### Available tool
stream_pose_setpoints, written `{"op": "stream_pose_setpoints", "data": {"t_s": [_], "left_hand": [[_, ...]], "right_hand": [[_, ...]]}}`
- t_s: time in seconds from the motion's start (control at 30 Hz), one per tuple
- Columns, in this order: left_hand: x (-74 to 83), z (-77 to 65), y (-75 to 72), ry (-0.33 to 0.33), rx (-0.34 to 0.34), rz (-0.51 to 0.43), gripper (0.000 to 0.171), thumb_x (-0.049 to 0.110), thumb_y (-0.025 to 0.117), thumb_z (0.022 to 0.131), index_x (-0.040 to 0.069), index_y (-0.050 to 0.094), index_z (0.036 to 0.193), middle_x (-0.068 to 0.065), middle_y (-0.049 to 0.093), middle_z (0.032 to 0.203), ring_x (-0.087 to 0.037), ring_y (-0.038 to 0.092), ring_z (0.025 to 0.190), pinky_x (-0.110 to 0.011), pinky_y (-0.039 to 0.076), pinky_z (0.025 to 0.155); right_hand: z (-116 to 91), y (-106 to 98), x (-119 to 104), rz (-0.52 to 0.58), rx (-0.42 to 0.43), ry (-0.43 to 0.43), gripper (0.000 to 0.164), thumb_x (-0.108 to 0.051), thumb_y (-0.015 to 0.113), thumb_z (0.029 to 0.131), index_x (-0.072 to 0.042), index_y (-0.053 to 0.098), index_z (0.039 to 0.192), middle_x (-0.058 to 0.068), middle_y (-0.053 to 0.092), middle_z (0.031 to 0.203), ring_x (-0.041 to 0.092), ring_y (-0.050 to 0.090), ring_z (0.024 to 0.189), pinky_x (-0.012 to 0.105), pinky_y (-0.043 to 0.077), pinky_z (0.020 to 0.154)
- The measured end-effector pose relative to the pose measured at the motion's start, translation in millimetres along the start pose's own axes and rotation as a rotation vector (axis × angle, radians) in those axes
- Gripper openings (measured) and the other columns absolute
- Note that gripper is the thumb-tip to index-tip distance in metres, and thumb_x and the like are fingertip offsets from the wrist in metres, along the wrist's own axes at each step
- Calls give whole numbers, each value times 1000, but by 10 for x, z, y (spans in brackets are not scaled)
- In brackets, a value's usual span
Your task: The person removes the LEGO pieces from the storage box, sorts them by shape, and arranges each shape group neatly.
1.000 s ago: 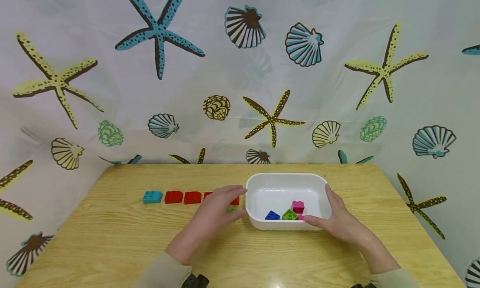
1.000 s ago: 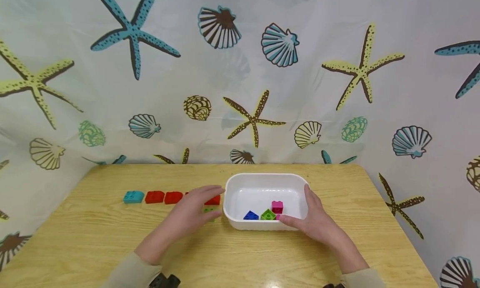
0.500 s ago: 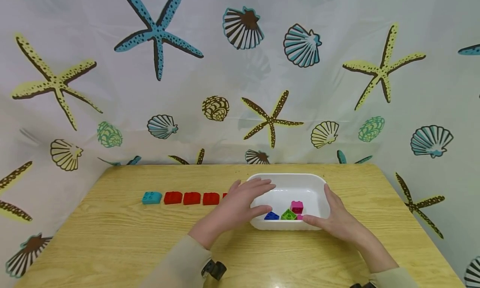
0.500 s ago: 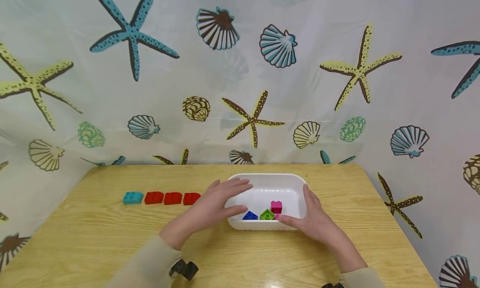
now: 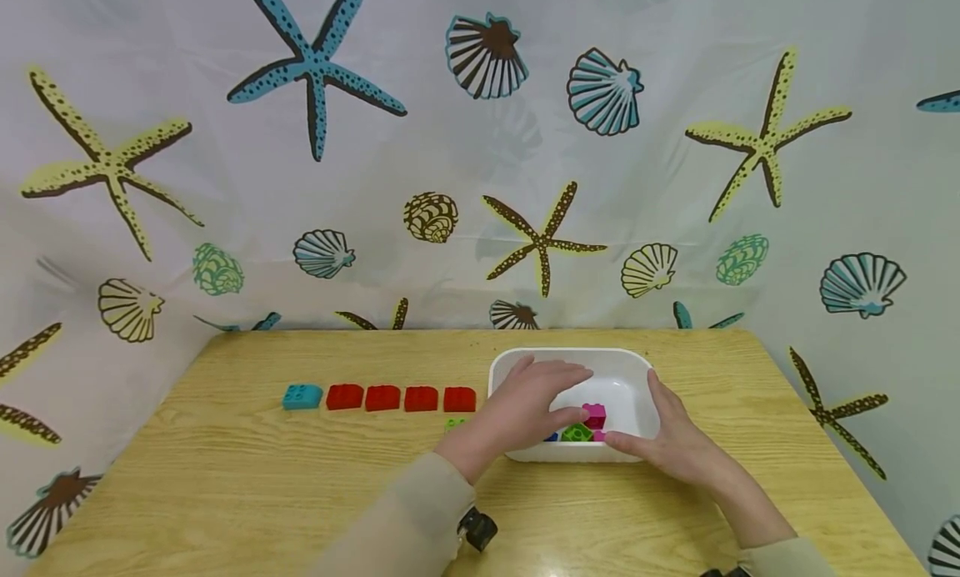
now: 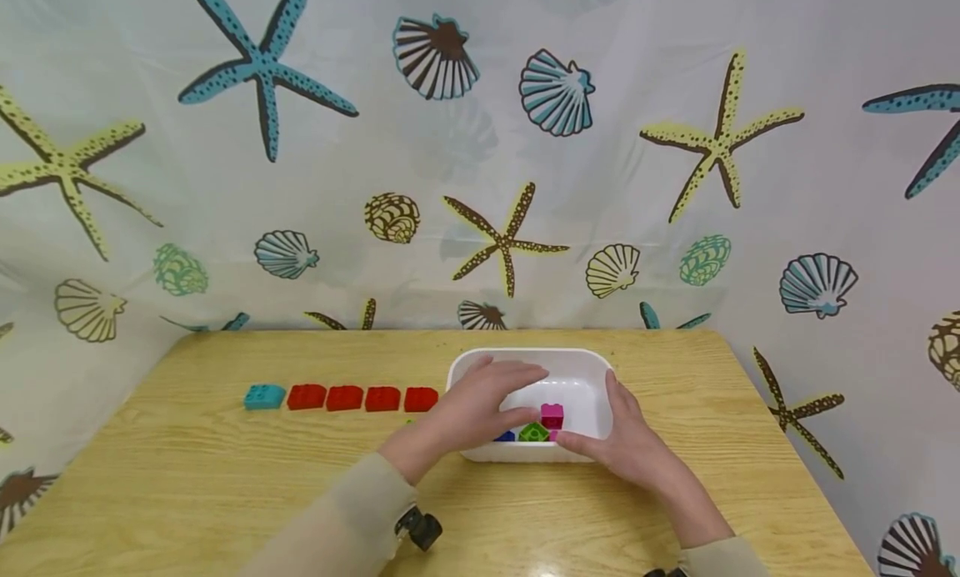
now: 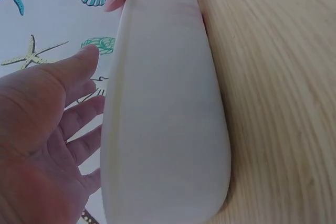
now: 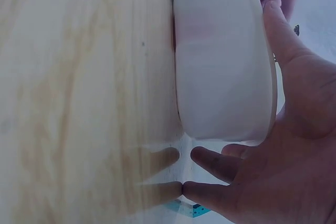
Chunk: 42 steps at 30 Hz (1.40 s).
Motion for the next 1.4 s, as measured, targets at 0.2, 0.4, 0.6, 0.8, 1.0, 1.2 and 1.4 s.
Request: {"op": "stream_pose_setpoints", "data": {"t_s": [0.2,0.4,0.6,0.8,1.0,1.2,1.4], "left_hand": [[48,112,112,-38,-7,-42,55,41,74,108,17,65,156,3,66,155,-20,58,146,-46,39,127],[-36,211,237,-136,-22,-110,49,39,72,109,17,68,153,2,68,152,-21,58,146,-48,43,124],[-168,315,399,-185,-46,-129,45,39,70,110,16,72,148,1,71,148,-22,61,143,-49,47,121],[-349,452,639,-200,-63,-121,45,48,69,109,22,74,146,8,72,144,-20,63,140,-56,47,118],[-282,421,587,-221,-109,-109,44,44,69,110,20,74,146,5,73,144,-21,63,140,-59,47,118],[-250,397,568,-231,-149,-90,45,46,67,111,19,74,146,4,74,143,-22,63,138,-61,45,118],[-286,438,639,-187,-141,-29,35,48,64,111,21,83,124,10,77,112,-16,69,111,-56,52,106]], "right_hand": [[2,9,3,4,-3,-5,137,-61,82,95,1,-12,173,34,3,178,62,19,159,78,28,122],[1,13,12,6,3,-8,136,-61,82,95,1,-10,173,35,4,177,61,21,158,78,29,122],[-3,14,11,10,3,-9,135,-60,82,95,0,-9,174,35,4,177,62,24,157,78,31,121],[-4,10,10,9,3,-8,134,-60,82,95,0,-9,174,35,5,177,62,24,157,78,31,121],[0,11,13,9,1,-10,134,-61,82,95,0,-9,174,35,5,177,62,23,157,77,30,122],[5,11,25,9,2,-8,134,-60,82,95,0,-9,174,35,4,177,62,21,158,77,29,123],[13,15,31,4,6,-7,133,-60,82,95,-1,-8,174,36,5,177,62,22,158,77,29,122]]}}
Point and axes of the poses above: each hand's wrist, its own z-axis towards the middle knuckle, its own y-axis out of the palm, x = y × z, the point moved 9 cm from there along z, towards the middle knuckle
